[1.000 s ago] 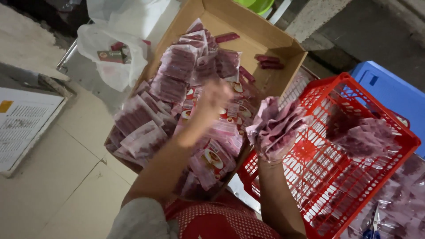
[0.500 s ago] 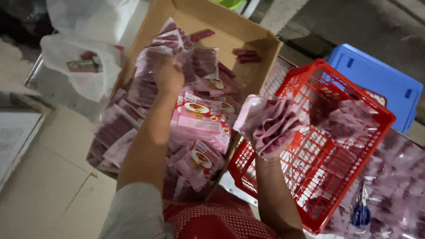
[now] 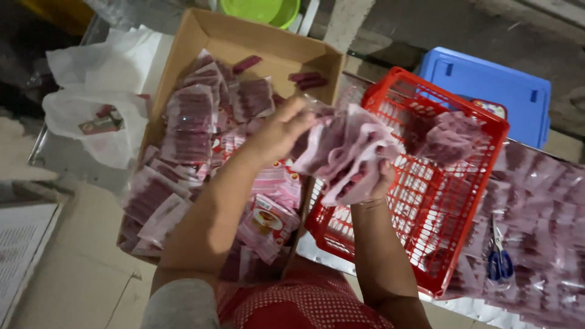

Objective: The person organizes multiple small pink packages of food by moving them one at a time from a large cardboard box into a red plastic crate.

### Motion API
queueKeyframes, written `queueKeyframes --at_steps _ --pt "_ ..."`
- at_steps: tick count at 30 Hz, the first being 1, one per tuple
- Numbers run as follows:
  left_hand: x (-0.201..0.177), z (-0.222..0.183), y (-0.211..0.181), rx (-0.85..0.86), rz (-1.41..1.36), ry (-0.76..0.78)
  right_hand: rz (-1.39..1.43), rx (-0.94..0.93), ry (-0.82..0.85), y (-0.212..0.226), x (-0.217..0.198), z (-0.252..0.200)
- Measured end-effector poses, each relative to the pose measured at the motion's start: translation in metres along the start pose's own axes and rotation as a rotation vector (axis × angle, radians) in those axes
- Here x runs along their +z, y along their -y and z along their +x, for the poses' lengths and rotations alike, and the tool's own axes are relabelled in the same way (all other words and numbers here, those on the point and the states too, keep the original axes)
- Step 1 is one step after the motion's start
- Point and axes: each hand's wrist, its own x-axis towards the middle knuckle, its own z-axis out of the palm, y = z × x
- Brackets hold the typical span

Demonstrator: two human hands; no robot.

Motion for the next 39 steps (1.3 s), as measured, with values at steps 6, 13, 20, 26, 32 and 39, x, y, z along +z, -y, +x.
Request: queueKeyframes --at_steps 6,13,20,26,32,39 --pt "0.066 0.061 0.058 0.143 0.172 0.094 -0.148 -0.166 -0.190 0.027 -0.018 -0.013" --pt "0.137 0.068 0.015 -0.137 0.273 0.499 0.106 -0.100 -0.101 0.067 -0.008 -0.031" --pt "0.201 0.059 0.011 0.150 0.162 0.801 -0.227 0.057 -0.465 0.116 -0.096 -0.046" --pt "0.246 0.061 0.033 0.009 0.093 0.885 -0.339 0.017 -0.510 0.131 -0.120 -0.054" --pt "0.282 0.085 0.090 -0.084 -0.039 0.745 -0.190 0.176 -0.456 0.144 -0.156 -0.050" --pt "0.306 0.105 0.024 0.068 0.627 0.994 0.323 0.038 -0.444 0.141 -0.179 -0.049"
